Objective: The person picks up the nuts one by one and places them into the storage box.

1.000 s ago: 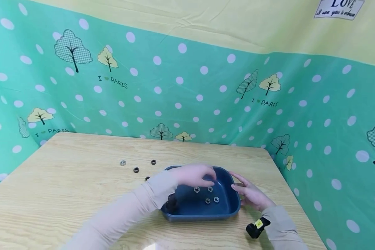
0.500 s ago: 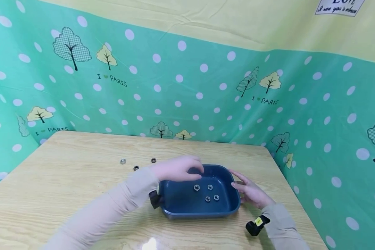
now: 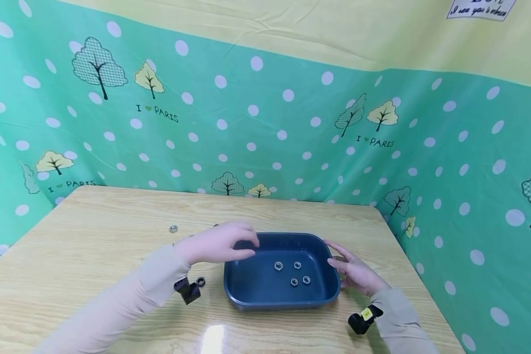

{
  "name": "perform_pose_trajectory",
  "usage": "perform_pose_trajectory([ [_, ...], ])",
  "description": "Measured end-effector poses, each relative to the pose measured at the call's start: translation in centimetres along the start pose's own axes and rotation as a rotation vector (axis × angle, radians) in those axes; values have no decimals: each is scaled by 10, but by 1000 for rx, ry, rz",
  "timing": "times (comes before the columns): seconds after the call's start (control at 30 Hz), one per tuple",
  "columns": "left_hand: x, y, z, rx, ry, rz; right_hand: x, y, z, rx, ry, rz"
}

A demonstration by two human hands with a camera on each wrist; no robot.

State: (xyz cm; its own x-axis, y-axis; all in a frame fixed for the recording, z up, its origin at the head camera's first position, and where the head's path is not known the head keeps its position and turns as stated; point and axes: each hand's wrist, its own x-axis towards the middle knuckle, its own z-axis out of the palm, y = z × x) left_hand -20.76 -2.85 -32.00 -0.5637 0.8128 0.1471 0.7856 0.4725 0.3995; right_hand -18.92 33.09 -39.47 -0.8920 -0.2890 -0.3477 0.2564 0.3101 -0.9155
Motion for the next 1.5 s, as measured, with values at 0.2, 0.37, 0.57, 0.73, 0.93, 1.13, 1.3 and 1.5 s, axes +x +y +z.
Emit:
perform_pose_trajectory([
  [0.2,-21,-7,4,-13,21,-22,0,0,1,4,-2,-5],
  [0.37,-37,-17,8,-86,56,-65,-1,0,2,12,-9,-7],
  [0.57,-53,-29,12,-147,86,-122,0,0,1,17,-11,-8],
  [0.73,-66,-38,18,-136,95,-134,0,0,1,14,-9,-8],
  [0.93,-81,-45,27,-143,83,-183,-2,2,3,18,-4,1],
  [1.13,-95,-54,36,-154,76,-224,-2,1,4,9,2,-2],
  [1.3,-105,-58,41,-117,73,-265,-1,-1,4,3,1,-1],
  [1.5,-111,-61,44,-52,78,-286,-1,0,1,9,-1,-10],
])
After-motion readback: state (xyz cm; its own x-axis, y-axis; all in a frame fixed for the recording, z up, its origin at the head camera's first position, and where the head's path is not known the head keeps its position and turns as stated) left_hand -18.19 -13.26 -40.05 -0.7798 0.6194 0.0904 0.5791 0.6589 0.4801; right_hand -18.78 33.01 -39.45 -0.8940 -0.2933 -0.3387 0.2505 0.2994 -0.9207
